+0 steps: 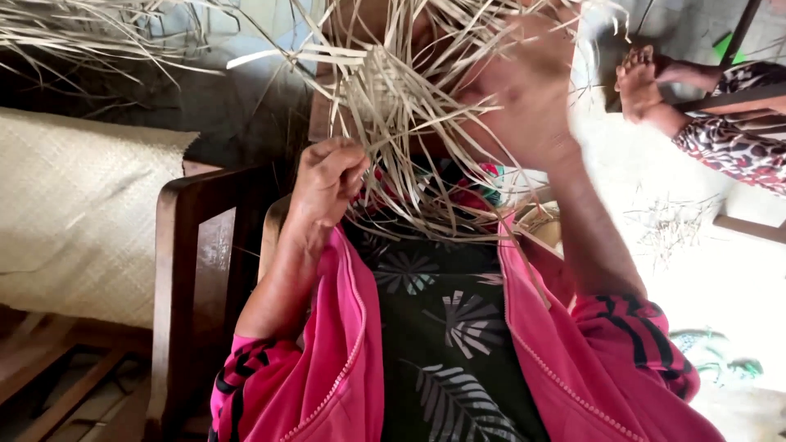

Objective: A person is manually weaving dried leaves together to create a craft item, likely a hat or basket.

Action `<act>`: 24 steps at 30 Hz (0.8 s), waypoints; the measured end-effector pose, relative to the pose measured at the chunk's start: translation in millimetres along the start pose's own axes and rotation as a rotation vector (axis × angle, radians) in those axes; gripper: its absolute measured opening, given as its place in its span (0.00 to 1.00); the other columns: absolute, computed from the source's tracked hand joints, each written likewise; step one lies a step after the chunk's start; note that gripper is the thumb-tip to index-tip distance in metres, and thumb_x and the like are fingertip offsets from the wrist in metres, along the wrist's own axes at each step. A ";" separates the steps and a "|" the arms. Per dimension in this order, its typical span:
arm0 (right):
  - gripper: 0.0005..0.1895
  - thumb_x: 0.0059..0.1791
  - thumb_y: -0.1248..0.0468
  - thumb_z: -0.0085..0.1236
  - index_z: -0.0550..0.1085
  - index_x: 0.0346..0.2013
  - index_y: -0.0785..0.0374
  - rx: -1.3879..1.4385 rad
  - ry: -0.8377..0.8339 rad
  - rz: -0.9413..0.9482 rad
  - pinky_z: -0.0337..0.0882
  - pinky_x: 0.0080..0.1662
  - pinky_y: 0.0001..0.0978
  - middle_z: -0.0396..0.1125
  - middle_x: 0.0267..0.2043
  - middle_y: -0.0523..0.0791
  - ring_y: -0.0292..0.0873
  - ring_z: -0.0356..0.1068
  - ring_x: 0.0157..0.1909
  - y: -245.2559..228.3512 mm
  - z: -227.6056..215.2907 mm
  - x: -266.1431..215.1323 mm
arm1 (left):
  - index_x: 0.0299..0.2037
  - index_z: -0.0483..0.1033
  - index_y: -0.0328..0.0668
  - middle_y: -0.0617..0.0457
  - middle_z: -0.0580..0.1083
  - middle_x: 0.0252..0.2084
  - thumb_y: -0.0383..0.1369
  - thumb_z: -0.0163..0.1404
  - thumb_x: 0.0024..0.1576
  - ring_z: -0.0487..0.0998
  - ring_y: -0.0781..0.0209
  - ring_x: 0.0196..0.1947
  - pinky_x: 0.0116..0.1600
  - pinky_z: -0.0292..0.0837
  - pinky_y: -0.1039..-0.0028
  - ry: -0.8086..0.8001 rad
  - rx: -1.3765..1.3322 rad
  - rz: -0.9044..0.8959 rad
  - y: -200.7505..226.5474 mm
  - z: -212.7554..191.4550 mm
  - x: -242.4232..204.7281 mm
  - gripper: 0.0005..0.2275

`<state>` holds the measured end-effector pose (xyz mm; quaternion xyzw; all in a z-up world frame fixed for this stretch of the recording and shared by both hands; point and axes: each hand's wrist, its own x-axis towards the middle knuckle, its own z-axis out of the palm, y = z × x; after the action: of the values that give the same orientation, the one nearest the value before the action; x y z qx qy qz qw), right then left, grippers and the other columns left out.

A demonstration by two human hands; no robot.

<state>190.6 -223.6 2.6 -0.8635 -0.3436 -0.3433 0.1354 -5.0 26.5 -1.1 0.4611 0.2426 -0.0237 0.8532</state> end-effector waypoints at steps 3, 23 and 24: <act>0.18 0.52 0.67 0.66 0.71 0.54 0.63 0.757 -0.502 -0.141 0.77 0.44 0.32 0.61 0.57 0.51 0.47 0.64 0.49 -84.6 -22.5 4.3 | 0.22 0.76 0.36 0.56 0.61 0.13 0.27 0.53 0.56 0.51 0.72 0.10 0.18 0.39 0.76 -0.062 -0.107 -0.075 -11.9 1.7 18.5 0.09; 0.07 0.51 0.72 0.60 0.81 0.33 0.57 0.358 -0.448 0.175 0.82 0.34 0.27 0.77 0.29 0.43 0.36 0.78 0.29 -38.6 54.7 -33.7 | 0.34 0.69 0.41 0.58 0.58 0.22 0.28 0.46 0.70 0.53 0.68 0.20 0.29 0.51 0.72 -0.291 0.771 0.535 -8.8 -2.2 7.9 0.10; 0.07 0.51 0.72 0.60 0.81 0.33 0.57 0.352 -0.446 0.179 0.82 0.34 0.27 0.77 0.29 0.43 0.36 0.78 0.29 -20.5 63.0 -33.7 | 0.34 0.69 0.41 0.58 0.58 0.22 0.28 0.46 0.70 0.53 0.68 0.20 0.29 0.51 0.72 -0.299 0.769 0.536 -5.6 -4.2 4.1 0.10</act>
<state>190.3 -196.0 -66.4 -0.9078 -0.3416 -0.0668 0.2340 -4.6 27.4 -9.1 0.7806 -0.0359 0.0428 0.6226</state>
